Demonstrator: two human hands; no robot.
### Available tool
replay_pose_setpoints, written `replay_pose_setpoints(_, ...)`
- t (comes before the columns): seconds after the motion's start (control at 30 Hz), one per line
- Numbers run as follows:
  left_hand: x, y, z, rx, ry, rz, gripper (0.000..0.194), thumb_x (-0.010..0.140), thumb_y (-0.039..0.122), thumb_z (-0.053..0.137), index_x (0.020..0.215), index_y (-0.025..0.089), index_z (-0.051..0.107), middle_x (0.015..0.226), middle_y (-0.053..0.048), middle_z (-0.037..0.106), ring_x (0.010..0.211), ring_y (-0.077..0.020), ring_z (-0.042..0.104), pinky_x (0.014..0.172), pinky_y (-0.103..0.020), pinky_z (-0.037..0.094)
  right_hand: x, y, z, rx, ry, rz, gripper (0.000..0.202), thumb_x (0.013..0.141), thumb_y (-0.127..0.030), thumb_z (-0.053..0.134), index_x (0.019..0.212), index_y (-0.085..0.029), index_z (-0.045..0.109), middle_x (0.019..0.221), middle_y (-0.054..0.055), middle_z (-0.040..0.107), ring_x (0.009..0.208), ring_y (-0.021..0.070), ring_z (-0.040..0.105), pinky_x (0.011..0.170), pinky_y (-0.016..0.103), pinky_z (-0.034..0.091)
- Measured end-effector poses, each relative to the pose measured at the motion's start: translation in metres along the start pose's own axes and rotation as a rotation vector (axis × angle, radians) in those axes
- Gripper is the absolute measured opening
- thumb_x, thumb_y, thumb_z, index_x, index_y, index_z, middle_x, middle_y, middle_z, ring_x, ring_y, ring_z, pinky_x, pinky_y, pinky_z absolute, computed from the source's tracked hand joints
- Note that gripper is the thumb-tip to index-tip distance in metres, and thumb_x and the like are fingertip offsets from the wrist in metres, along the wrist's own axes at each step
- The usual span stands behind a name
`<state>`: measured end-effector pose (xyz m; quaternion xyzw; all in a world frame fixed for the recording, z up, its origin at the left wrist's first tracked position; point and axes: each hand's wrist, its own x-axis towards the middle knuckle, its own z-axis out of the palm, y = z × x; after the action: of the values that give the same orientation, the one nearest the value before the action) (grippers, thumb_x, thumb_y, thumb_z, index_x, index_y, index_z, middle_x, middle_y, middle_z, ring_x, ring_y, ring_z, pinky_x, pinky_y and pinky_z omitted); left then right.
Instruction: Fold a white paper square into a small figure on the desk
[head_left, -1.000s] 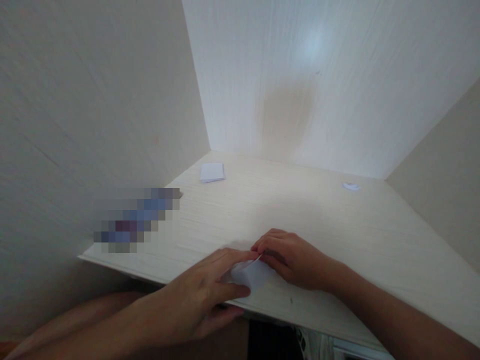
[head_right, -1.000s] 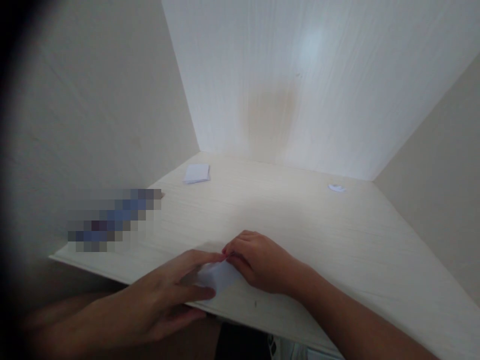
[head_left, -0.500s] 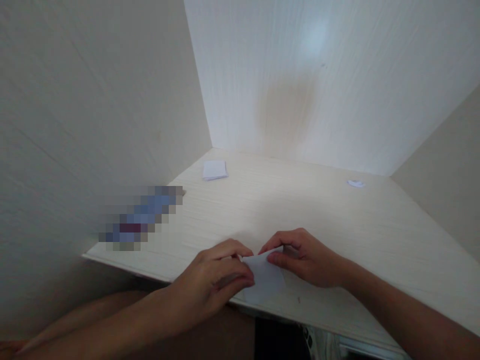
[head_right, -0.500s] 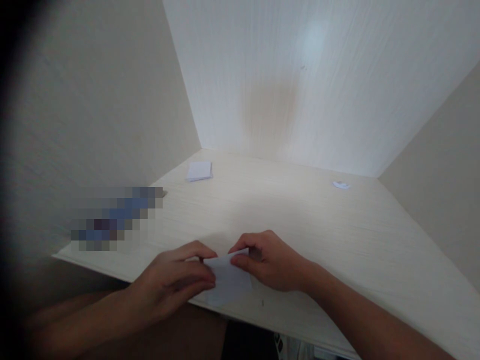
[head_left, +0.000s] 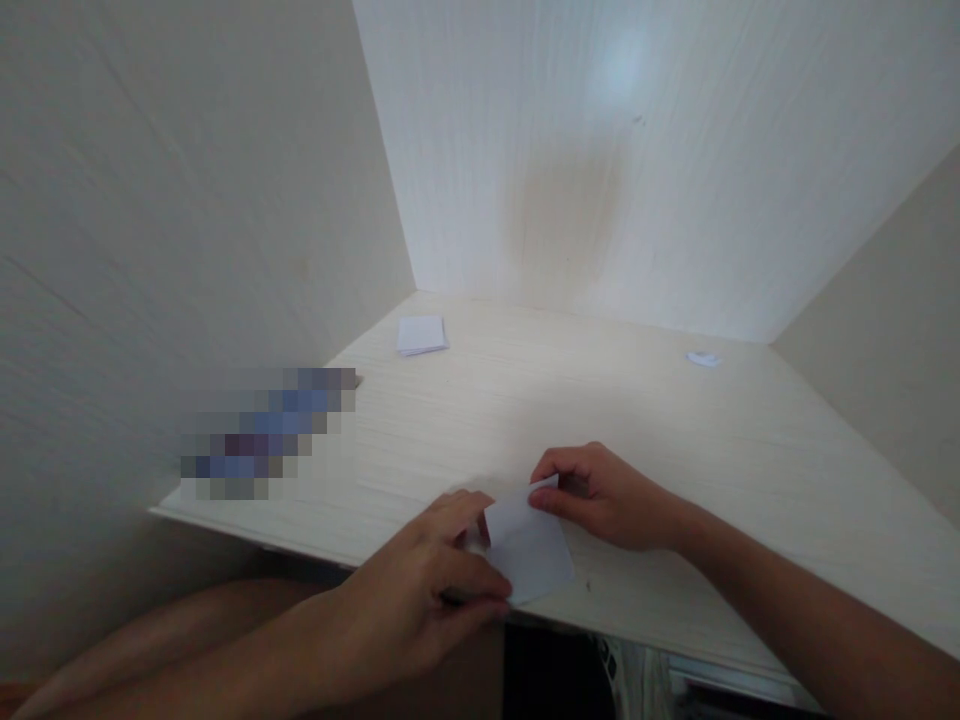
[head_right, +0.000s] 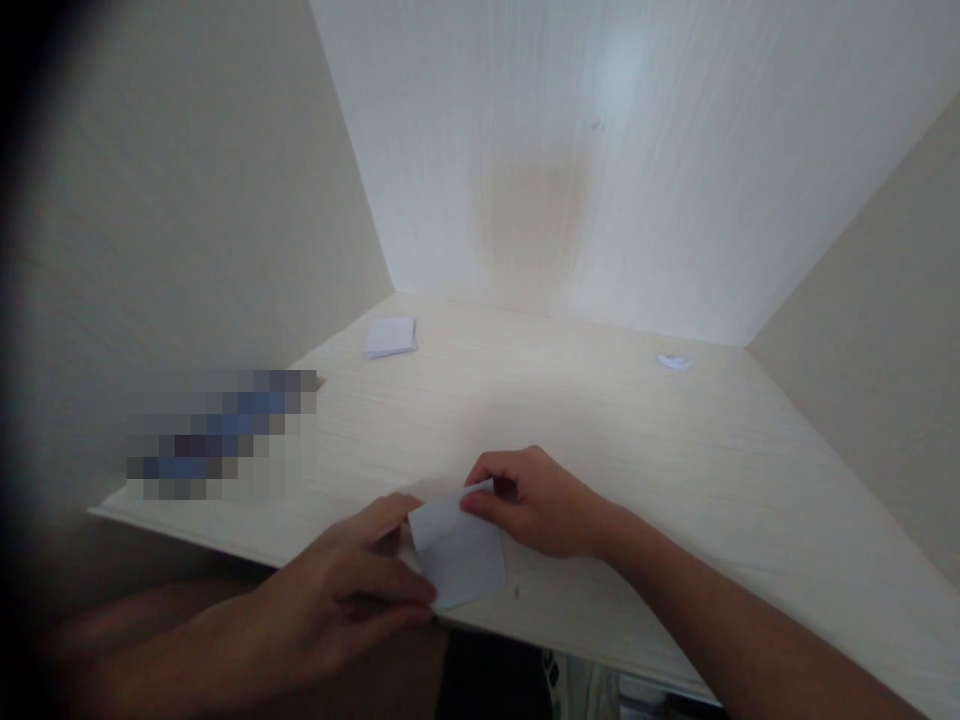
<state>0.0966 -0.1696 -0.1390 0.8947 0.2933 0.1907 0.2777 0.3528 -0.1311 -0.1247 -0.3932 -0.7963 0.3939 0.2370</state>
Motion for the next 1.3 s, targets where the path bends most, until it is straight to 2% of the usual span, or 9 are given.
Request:
replay_pose_setpoints(0.13,0.005,-0.004,-0.006,-0.053,0.002,0.032,0.020,0.093,0.017,0.059,0.104,0.026,0.073,0.107,-0.006,0.057,0.094,-0.0172,0.058,0.077,-0.024,0.052,0.003,0.002,0.003,0.247,0.046,0.064,0.019,0.093,-0.035,0.061,0.085,-0.017,0.061,0.072,-0.001,0.060,0.063,0.0117,0.053,0.056,0.023,0.043)
replay_pose_setpoints(0.27,0.009,-0.006,-0.022,-0.069,-0.068,0.126,0.050,0.087,0.009,0.059,0.132,0.031,0.060,0.119,-0.008,0.052,0.100,-0.0176,0.057,0.080,-0.024,0.053,0.007,0.003,0.005,0.426,0.058,0.114,0.024,0.093,-0.042,0.061,0.087,-0.019,0.057,0.067,-0.002,0.060,0.056,0.0114,0.056,0.050,0.022,0.046)
replay_pose_setpoints(0.37,0.012,-0.009,-0.024,-0.055,-0.059,0.163,0.055,0.086,0.006,0.057,0.134,0.033,0.058,0.122,-0.008,0.049,0.103,-0.0173,0.057,0.085,-0.025,0.053,0.009,0.004,0.006,0.503,0.063,0.165,0.027,0.092,-0.045,0.059,0.089,-0.019,0.056,0.066,-0.003,0.061,0.050,0.0117,0.058,0.045,0.022,0.048)
replay_pose_setpoints(0.6,0.021,-0.016,-0.008,-0.162,0.227,0.100,0.017,0.091,0.023,0.065,0.103,0.028,0.076,0.130,-0.008,0.051,0.117,-0.0238,0.055,0.096,-0.034,0.052,0.009,0.001,0.012,0.438,0.201,0.184,0.028,0.091,-0.047,0.060,0.089,-0.019,0.056,0.060,-0.005,0.059,0.042,0.0117,0.058,0.037,0.022,0.049)
replay_pose_setpoints(0.73,0.028,-0.008,-0.008,-0.254,0.326,0.012,0.011,0.091,0.025,0.067,0.094,0.025,0.077,0.132,-0.008,0.056,0.121,-0.0255,0.055,0.100,-0.037,0.050,0.004,-0.003,0.014,0.274,0.307,0.120,0.024,0.093,-0.041,0.060,0.086,-0.018,0.064,0.061,-0.003,0.061,0.045,0.0102,0.058,0.041,0.020,0.049)
replay_pose_setpoints(0.83,0.035,-0.003,-0.009,-0.408,0.389,-0.078,0.009,0.090,0.026,0.068,0.088,0.021,0.075,0.127,-0.008,0.062,0.114,-0.0235,0.060,0.094,-0.033,0.053,0.003,-0.005,0.015,0.149,0.304,0.093,0.023,0.093,-0.039,0.061,0.089,-0.018,0.071,0.063,-0.001,0.063,0.049,0.0105,0.058,0.041,0.020,0.048)
replay_pose_setpoints(1.07,0.048,-0.013,0.000,-0.725,0.584,-0.307,0.017,0.084,0.029,0.076,0.091,0.015,0.069,0.080,-0.002,0.071,0.062,-0.0128,0.067,0.057,-0.024,0.058,0.008,-0.001,0.013,0.559,0.274,0.009,0.041,0.092,-0.054,0.058,0.098,-0.016,0.072,0.089,0.006,0.068,0.070,0.0160,0.065,0.054,0.029,0.060)
replay_pose_setpoints(1.2,0.052,-0.019,0.004,-0.839,0.697,-0.310,0.033,0.080,0.030,0.079,0.107,0.016,0.066,0.087,-0.002,0.071,0.071,-0.0156,0.070,0.060,-0.030,0.065,0.008,0.002,0.014,0.480,0.335,0.039,0.040,0.077,-0.043,0.079,0.107,-0.017,0.070,0.086,0.005,0.072,0.069,0.0167,0.067,0.064,0.032,0.059)
replay_pose_setpoints(1.3,0.054,-0.021,0.005,-0.867,0.691,-0.308,0.044,0.079,0.032,0.079,0.118,0.017,0.065,0.092,-0.003,0.071,0.076,-0.0170,0.071,0.065,-0.035,0.068,0.010,0.004,0.013,0.354,0.403,0.075,0.029,0.080,-0.038,0.076,0.100,-0.017,0.073,0.078,0.005,0.074,0.069,0.0175,0.068,0.067,0.032,0.057)
